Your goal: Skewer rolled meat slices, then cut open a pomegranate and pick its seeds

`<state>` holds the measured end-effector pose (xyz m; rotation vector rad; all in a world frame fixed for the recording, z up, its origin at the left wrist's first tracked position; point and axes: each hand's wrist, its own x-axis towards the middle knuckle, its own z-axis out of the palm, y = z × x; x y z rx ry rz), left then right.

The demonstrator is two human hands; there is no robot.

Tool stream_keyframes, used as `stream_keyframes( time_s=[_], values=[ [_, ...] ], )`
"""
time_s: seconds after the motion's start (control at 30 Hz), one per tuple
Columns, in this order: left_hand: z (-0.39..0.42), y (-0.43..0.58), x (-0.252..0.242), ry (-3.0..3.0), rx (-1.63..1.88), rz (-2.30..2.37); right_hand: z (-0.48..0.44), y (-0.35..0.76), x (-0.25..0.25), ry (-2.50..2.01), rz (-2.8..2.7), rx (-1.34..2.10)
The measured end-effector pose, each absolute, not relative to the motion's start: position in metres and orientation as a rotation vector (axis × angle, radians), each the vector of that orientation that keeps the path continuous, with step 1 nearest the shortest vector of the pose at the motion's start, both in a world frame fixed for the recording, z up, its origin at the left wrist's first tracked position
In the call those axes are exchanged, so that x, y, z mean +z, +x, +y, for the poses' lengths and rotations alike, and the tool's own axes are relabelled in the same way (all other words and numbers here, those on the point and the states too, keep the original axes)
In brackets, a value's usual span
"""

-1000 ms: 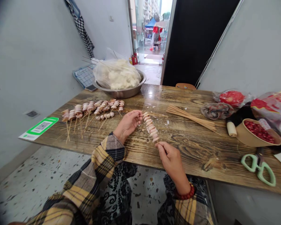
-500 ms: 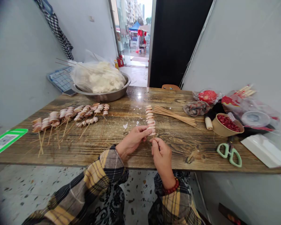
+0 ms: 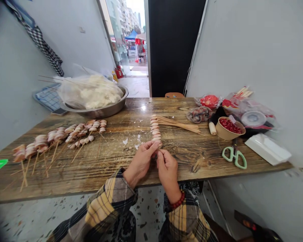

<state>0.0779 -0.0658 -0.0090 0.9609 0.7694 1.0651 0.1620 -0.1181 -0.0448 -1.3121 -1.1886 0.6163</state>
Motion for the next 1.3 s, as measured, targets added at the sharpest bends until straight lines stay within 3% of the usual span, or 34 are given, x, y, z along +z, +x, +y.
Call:
stream_keyframes(
  time_s=[1.3],
  values=[
    [-0.074,0.097,-0.009,0.798,1.212,0.847,-0.119,0.162,-0.040,-1.368,-1.242,0.518]
  ],
)
